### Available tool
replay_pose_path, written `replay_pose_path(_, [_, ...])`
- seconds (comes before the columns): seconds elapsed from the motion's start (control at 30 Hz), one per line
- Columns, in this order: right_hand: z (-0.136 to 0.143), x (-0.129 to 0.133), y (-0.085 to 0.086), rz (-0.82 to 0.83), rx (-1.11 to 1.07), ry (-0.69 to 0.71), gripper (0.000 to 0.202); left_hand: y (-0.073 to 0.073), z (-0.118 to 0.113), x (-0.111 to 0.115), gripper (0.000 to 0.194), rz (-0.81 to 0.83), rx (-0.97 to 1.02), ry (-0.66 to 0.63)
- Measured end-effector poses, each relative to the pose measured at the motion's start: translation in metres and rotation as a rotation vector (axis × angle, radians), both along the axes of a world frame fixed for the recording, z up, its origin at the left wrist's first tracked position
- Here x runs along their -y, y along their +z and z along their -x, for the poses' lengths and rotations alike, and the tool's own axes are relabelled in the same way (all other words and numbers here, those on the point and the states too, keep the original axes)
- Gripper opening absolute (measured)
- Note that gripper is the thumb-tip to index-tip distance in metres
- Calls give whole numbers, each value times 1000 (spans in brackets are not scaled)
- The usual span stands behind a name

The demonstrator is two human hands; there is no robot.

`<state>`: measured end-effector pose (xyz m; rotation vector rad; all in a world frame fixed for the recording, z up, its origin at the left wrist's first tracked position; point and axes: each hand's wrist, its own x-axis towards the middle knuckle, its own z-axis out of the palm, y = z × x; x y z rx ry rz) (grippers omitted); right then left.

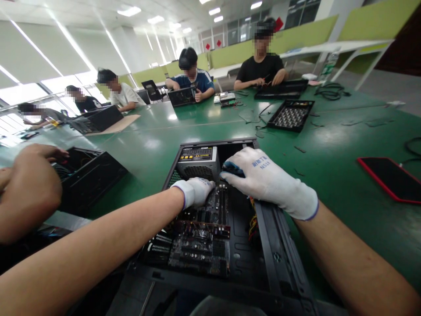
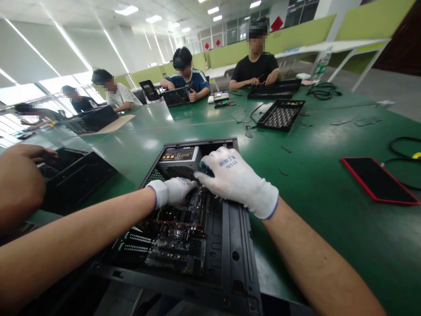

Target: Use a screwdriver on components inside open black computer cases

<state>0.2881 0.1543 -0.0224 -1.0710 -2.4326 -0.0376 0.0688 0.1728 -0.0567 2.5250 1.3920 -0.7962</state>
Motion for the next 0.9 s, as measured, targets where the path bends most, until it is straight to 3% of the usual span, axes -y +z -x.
replay_pose_path(0.33, [1, 1, 1, 9, 18, -8, 46, 0, 0, -2, 61, -45, -6, 10])
replay_pose_path(0.57, [0, 2, 0, 2, 14, -13, 45, 1, 0, -4, 42, -27, -29, 32])
replay_pose_path(0.9, [0, 1, 2, 21, 21, -6, 44, 5, -1, -4, 40, -12, -30, 44])
